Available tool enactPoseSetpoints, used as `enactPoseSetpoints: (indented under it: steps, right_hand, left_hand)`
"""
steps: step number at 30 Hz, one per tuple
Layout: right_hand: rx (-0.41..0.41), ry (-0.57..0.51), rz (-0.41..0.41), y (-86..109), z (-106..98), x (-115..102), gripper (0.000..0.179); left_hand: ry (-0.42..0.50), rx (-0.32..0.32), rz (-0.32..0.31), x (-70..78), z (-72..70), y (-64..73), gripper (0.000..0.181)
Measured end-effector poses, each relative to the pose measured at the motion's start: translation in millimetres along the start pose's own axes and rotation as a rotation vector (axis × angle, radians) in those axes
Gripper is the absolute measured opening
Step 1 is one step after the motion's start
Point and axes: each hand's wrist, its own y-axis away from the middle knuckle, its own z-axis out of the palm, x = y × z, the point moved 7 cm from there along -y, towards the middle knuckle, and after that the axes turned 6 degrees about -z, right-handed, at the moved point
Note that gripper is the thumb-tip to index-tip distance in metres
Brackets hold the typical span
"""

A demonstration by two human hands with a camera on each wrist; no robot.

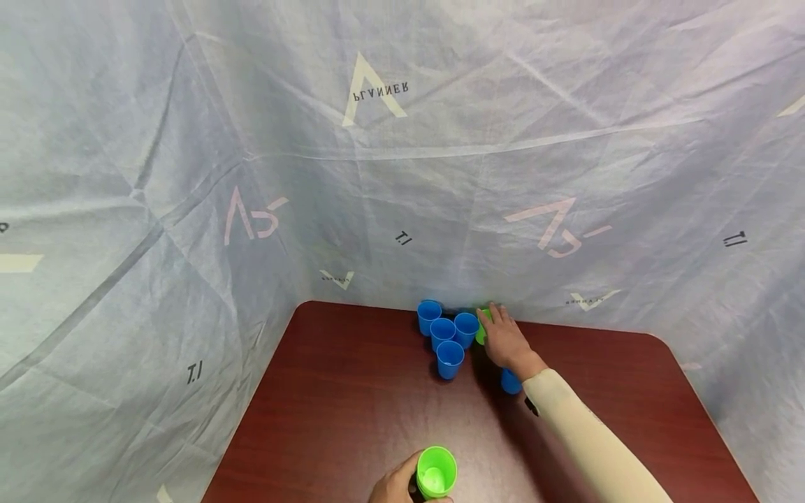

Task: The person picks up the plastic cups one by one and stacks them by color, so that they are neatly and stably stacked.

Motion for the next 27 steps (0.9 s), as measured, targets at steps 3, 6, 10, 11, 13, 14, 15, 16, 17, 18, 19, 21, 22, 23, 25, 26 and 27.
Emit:
enactPoseSetpoints:
  steps: [3, 6, 10, 11, 13, 14, 15, 16, 17, 18, 19, 21, 22, 23, 25, 26, 27]
  right_hand:
    - [-0.003, 0.008, 0.002, -1.2, 2, 1, 0.059]
    - [0.000, 0.012, 0.008, -1.7, 5, 4, 0.058]
    - [-0.002, 0.005, 0.014, -2.7, 7, 6, 0.058]
    - [-0.002, 0.007, 0.013, -3.2, 8, 7, 0.058]
    - [-0.001, 0.008, 0.009, -4.0, 9, 7, 0.058]
    - [0.002, 0.008, 0.006, -4.2, 10, 8, 0.058]
    - [0.006, 0.005, 0.004, -4.1, 10, 8, 0.058]
    - [0.014, -0.001, 0.002, -3.3, 9, 8, 0.057]
    - [0.020, -0.008, 0.004, -2.7, 9, 8, 0.056]
    - [0.030, -0.017, 0.005, -1.7, 8, 8, 0.056]
    - [0.042, -0.029, 0.009, -0.6, 6, 8, 0.055]
    - [0.065, -0.050, 0.019, 1.7, 2, 7, 0.053]
    - [0.074, -0.059, 0.024, 2.6, 1, 7, 0.053]
    - [0.082, -0.064, 0.029, 3.4, 0, 8, 0.054]
    - [0.094, -0.071, 0.035, 4.7, -2, 9, 0.055]
    - [0.098, -0.075, 0.037, 5.2, -2, 9, 0.057]
    - [0.101, -0.080, 0.039, 5.8, -2, 10, 0.058]
  left_hand:
    - [-0.005, -0.004, -0.005, -0.5, 1.0, 0.1, 0.074]
    - [-0.009, -0.006, -0.002, -1.1, 1.7, -0.2, 0.076]
    - [-0.015, -0.013, 0.005, -2.3, 1.8, -1.3, 0.075]
    - [-0.015, -0.012, 0.007, -2.3, 1.7, -1.4, 0.075]
    - [-0.008, -0.015, 0.001, -2.3, 1.7, -1.4, 0.074]
    - [-0.004, -0.014, -0.002, -2.0, 1.8, -0.9, 0.075]
    - [0.003, -0.013, -0.003, -1.5, 1.9, -0.6, 0.074]
    - [0.007, -0.011, -0.006, -1.3, 2.1, -0.3, 0.074]
    - [0.007, -0.009, -0.006, -1.0, 2.2, -0.2, 0.074]
    - [0.009, -0.008, -0.006, -0.8, 2.3, -0.2, 0.073]
    - [0.009, -0.006, -0.005, -0.7, 2.5, -0.2, 0.073]
    - [0.014, -0.011, -0.004, -0.7, 2.8, -0.5, 0.072]
    - [0.015, -0.014, -0.006, -1.0, 2.9, -0.7, 0.072]
    - [0.016, -0.018, -0.009, -1.3, 2.9, -0.9, 0.072]
    - [0.021, -0.032, -0.017, -2.2, 3.4, -1.1, 0.072]
    - [0.023, -0.038, -0.020, -2.6, 3.6, -1.2, 0.072]
    - [0.024, -0.040, -0.022, -2.9, 3.7, -1.2, 0.072]
